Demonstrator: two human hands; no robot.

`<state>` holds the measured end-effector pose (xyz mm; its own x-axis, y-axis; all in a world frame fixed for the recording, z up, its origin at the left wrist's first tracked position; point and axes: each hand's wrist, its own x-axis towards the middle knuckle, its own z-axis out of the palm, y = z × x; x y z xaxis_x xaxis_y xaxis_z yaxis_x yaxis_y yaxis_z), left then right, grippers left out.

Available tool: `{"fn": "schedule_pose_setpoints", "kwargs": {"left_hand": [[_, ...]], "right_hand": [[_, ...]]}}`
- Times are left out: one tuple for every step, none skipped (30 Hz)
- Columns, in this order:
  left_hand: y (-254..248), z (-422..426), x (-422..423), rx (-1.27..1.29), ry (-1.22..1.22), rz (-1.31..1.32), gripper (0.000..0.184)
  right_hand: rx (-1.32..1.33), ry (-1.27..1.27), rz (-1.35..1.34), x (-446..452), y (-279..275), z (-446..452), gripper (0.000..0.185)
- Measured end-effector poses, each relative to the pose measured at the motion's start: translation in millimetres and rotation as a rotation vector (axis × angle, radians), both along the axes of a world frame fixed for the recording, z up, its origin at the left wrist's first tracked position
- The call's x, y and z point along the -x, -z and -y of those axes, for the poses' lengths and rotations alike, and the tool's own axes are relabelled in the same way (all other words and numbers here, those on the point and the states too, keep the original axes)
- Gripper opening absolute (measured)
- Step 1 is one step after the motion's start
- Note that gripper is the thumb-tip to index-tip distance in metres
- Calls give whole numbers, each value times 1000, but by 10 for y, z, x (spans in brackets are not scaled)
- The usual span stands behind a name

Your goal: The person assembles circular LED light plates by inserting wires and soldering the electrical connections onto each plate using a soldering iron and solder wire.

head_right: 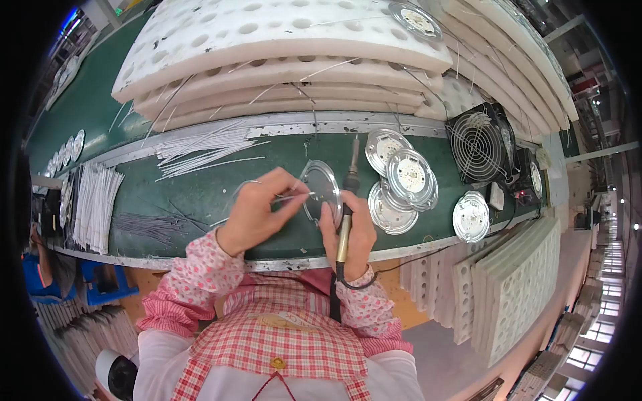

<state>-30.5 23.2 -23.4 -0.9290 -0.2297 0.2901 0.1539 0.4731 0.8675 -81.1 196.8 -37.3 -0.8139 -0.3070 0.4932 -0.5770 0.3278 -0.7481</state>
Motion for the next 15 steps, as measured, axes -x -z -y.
{"fn": "schedule_pose_setpoints", "kwargs": {"left_hand": [[14, -48, -5, 63, 0, -23, 13], [25, -77, -4, 126, 0, -46, 13], [36, -91, -3, 173, -17, -75, 12], [39, -97, -11, 195, -27, -85, 12], [40, -102, -21, 219, -37, -95, 12], [41, -106, -31, 243, -47, -106, 11], [42, -111, -37, 259, -53, -122, 11], [43, -115, -41, 276, -59, -139, 11], [43, -119, -48, 293, -66, -155, 11], [44, -128, -63, 309, -70, -165, 12], [43, -142, -80, 325, -74, -175, 12], [37, -150, -90, 342, -77, -186, 13], [32, -138, -104, 326, -46, -160, 13], [31, -109, -129, 310, -15, -133, 14], [30, -77, -156, 294, 18, -105, 14]], "right_hand": [[1, -6, -20, 1, 8, 11, 29], [2, -11, -40, 11, 23, 22, 29], [4, -15, -60, 12, 32, 25, 29], [0, -13, -53, 6, 34, 22, 29], [-3, -10, -46, -1, 34, 19, 29], [-6, -8, -40, -8, 31, 17, 29], [-11, -10, -58, -12, 26, 19, 30], [-16, -13, -77, -13, 19, 26, 30], [-20, -15, -96, -19, 11, 31, 30], [-26, -19, -67, -50, -16, 39, 31], [-32, -23, -40, -97, -60, 48, 31], [-38, -27, -13, -128, -88, 50, 32], [-28, -71, -25, -139, -89, 50, 45], [-51, -125, 23, -163, -130, 32, 50], [-73, -179, 72, -190, -208, 5, 56]]}}
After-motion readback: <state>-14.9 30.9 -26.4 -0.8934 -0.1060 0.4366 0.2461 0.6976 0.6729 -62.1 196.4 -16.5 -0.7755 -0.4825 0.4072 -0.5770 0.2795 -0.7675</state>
